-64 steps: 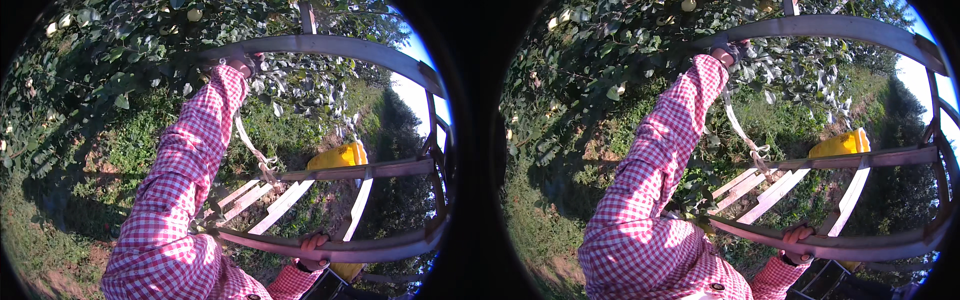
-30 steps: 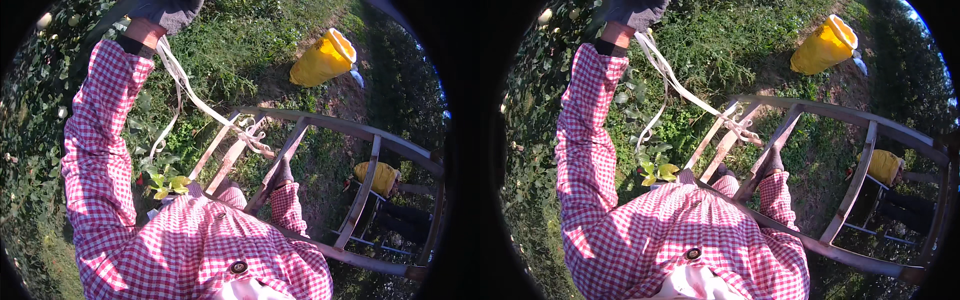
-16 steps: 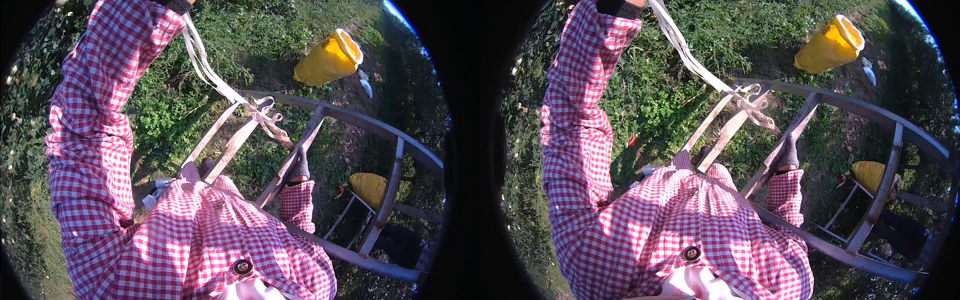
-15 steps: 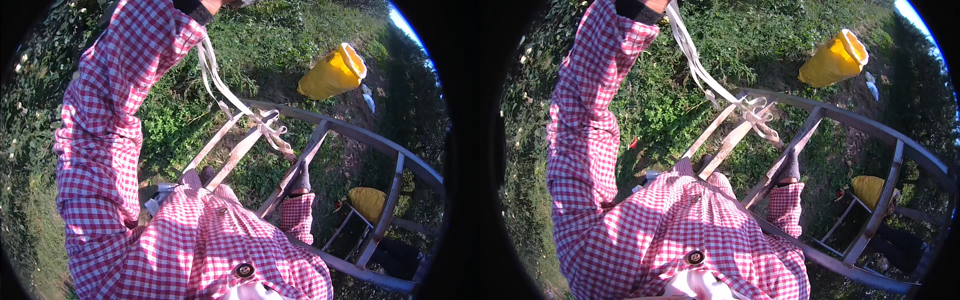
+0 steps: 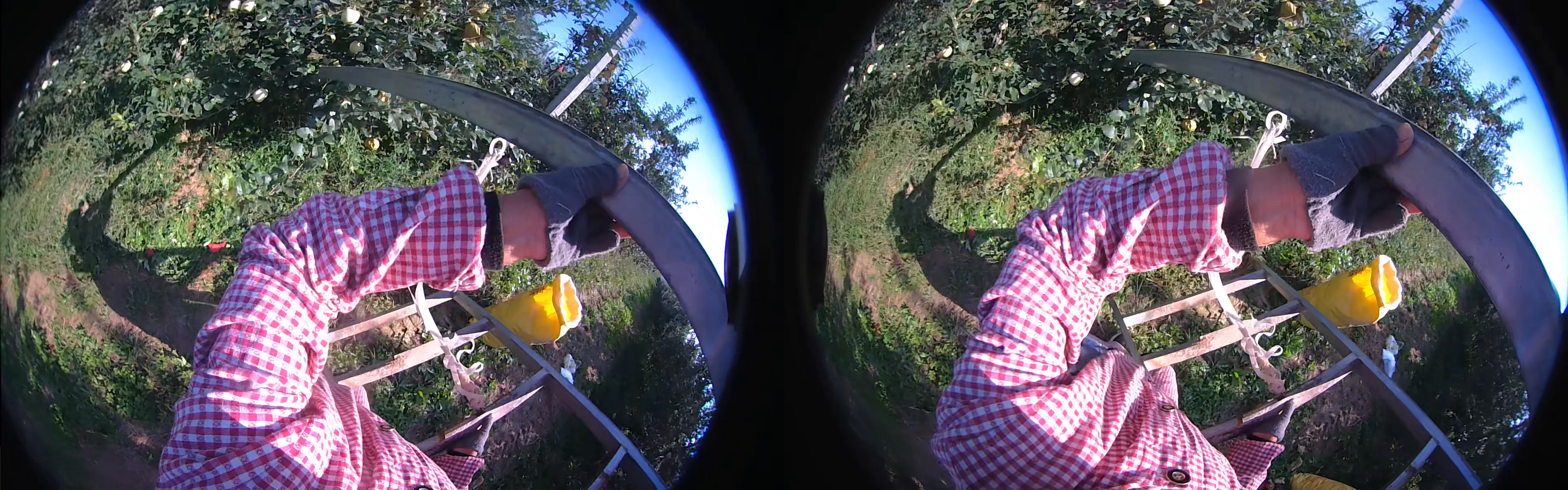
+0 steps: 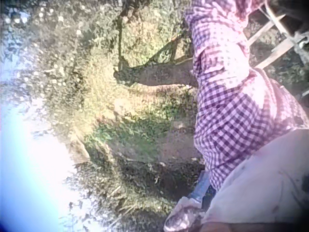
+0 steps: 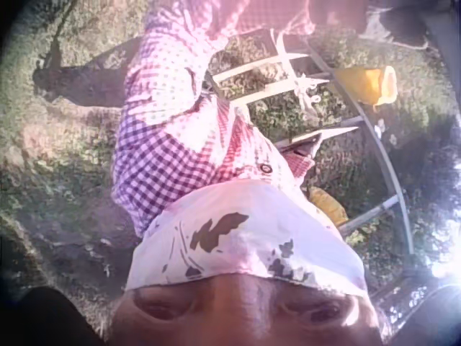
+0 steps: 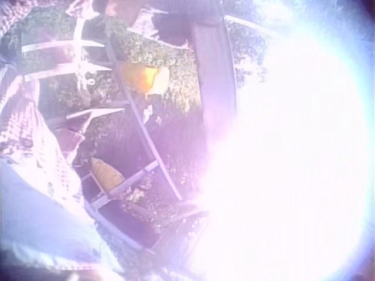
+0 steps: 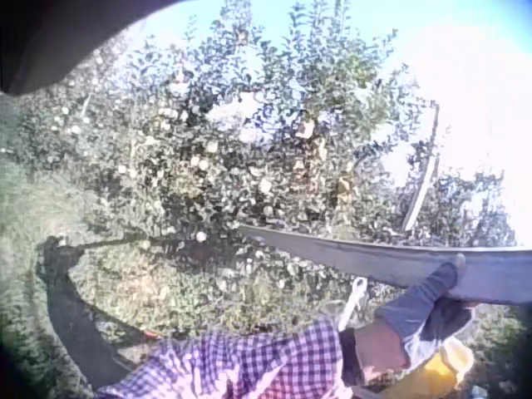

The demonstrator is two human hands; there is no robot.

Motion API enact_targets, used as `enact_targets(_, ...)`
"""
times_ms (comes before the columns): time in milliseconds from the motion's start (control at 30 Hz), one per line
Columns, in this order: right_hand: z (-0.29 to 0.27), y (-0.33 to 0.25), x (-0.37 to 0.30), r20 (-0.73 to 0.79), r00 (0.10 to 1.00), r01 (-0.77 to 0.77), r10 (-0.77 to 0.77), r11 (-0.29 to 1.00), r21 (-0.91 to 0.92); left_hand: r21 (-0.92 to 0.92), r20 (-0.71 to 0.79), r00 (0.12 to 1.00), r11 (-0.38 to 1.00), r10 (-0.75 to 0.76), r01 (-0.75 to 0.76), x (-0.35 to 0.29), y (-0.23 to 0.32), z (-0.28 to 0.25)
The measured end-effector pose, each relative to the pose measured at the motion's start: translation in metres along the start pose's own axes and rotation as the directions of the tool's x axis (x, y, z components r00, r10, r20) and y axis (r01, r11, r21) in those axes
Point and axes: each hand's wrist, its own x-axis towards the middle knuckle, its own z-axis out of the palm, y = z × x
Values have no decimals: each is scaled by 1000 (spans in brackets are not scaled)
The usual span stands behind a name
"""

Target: The person secures a yellow bag to a metal ladder using a white strap. They wrap the strap around the ladder rung and tie it with both hands while standing on the ladder in an orchard.

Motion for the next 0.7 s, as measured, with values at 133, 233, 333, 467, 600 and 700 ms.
enact_targets(133,-42,-42,19,76,997,-15,17,1000,-21,-63,58,997,997,53,-49,-21,-36,22)
enact_targets(233,-77,-61,45,75,997,-23,26,999,-39,-113,-16,983,976,186,-186,-22,-82,39)
enact_targets(333,-62,-66,64,171,985,-9,7,1000,12,-93,21,983,980,180,-177,-26,-82,32)
enact_targets(467,-132,-123,107,210,977,-17,39,994,-105,-96,52,951,950,303,-298,-35,-186,18)
enact_targets(600,-153,-197,148,299,953,13,38,986,-166,-89,28,919,917,393,-389,-25,-255,8)
enact_targets(700,-177,-254,170,336,941,50,29,974,-222,-42,127,902,910,414,-412,-20,-307,0)
